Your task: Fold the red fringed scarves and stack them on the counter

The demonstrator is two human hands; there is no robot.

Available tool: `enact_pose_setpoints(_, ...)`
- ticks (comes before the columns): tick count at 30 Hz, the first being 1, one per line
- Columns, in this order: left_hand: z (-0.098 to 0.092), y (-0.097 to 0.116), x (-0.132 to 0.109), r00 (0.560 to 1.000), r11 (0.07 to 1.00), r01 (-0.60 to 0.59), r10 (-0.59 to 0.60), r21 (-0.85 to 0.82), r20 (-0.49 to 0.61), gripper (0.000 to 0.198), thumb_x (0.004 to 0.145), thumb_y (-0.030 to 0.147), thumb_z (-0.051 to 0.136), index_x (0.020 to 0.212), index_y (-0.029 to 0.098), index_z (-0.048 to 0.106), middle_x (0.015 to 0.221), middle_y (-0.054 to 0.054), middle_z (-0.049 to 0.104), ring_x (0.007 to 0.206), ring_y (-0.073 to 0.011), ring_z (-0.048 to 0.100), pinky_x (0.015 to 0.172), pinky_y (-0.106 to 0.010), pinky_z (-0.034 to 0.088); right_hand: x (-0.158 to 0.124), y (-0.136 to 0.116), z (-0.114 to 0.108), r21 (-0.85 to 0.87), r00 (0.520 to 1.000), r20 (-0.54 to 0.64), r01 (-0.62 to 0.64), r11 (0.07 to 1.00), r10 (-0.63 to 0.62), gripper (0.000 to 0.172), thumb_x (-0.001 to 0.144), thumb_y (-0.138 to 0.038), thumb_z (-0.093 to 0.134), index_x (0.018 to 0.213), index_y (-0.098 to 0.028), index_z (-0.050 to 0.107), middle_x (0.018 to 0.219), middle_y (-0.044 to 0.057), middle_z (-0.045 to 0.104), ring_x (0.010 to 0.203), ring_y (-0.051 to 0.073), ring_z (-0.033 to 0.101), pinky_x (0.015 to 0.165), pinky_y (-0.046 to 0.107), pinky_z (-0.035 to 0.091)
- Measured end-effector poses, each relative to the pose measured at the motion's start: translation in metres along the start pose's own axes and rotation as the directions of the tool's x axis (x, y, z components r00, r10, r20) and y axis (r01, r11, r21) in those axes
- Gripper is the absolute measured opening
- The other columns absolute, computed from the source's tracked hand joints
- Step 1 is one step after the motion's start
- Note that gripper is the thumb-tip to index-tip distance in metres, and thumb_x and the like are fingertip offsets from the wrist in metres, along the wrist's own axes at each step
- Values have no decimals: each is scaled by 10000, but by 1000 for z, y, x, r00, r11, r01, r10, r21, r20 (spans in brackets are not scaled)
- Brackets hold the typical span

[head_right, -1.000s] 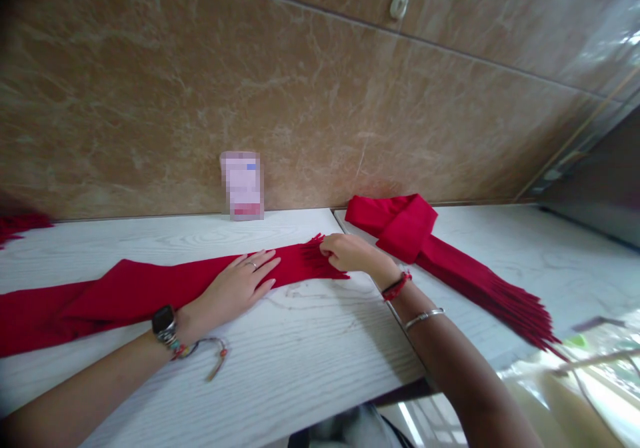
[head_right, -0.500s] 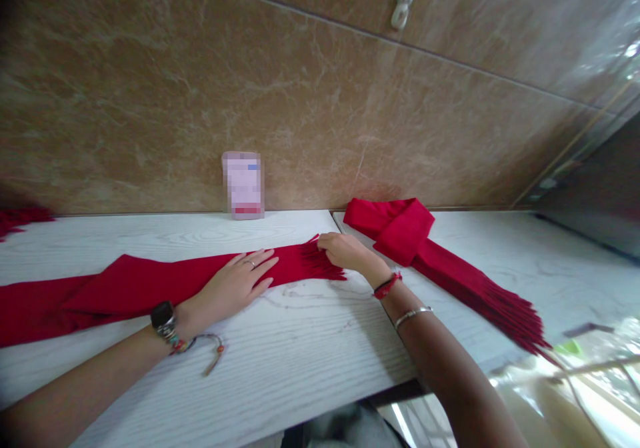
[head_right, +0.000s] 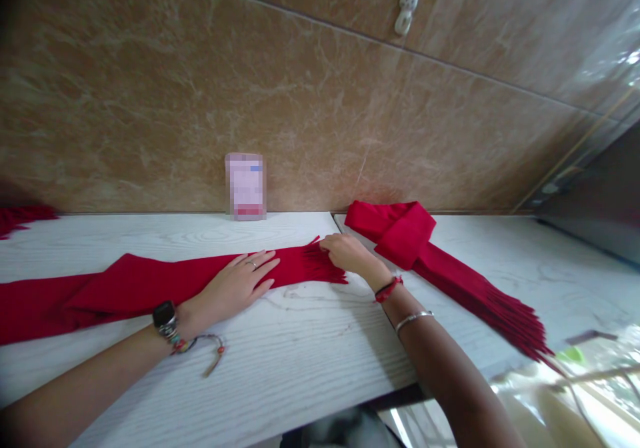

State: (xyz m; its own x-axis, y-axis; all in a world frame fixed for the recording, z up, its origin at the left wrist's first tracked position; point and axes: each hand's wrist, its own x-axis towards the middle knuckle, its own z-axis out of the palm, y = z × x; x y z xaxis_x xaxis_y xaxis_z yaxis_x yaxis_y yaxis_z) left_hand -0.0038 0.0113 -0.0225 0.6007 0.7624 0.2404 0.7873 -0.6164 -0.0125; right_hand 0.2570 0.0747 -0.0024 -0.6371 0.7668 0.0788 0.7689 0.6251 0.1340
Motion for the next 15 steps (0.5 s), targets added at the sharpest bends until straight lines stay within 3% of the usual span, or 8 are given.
enact_pose_setpoints(2,0,0,0,1000,1000,-2,1,-11,-10,411,929,342,350,1289,179,461,1378,-70,416,1260,-211,377,1032,-391,290,-8,10,-3,-35,997,-35,-77,996,76,253,712,-5,412,771,-137,619,802,93,598,788,189,543,737,296,407)
enact_pose_setpoints(4,0,0,0,1000,1000,-3,3,-15,-17,409,928,342,346,1287,183,464,1375,-72,420,1256,-213,383,1029,-392,290,-10,8,-6,35,981,-178,-77,996,82,248,698,2,409,733,-140,609,823,104,590,816,201,534,747,308,413)
enact_pose_setpoints(7,-1,1,0,1000,1000,-3,3,-5,-14,409,924,335,356,1287,181,464,1370,-75,428,1249,-220,391,1024,-391,292,-4,-13,-8,213,942,-329,140,967,-64,275,674,2,409,791,-162,597,874,88,587,873,193,520,781,309,422)
enact_pose_setpoints(9,-1,1,0,1000,1000,-5,5,1,-13,414,924,339,359,1294,181,456,1370,-76,427,1248,-222,391,1023,-391,291,1,-25,-8,284,948,-253,264,922,-194,277,660,-5,417,790,-177,590,837,58,593,824,171,526,764,292,427)
enact_pose_setpoints(11,-1,1,0,1000,1000,-5,5,3,-12,421,926,345,356,1303,179,444,1375,-74,420,1253,-220,384,1024,-391,289,2,-25,-7,285,965,-121,258,923,-233,241,654,-14,427,736,-175,586,778,43,598,746,157,527,718,276,424)
enact_pose_setpoints(15,-1,1,-1,1000,1000,2,-2,-2,5,419,927,340,362,1302,174,445,1386,-69,406,1261,-212,372,1031,-385,284,-11,4,-9,147,998,12,54,988,-56,183,667,-44,442,628,-160,579,685,59,599,660,163,528,635,273,406)
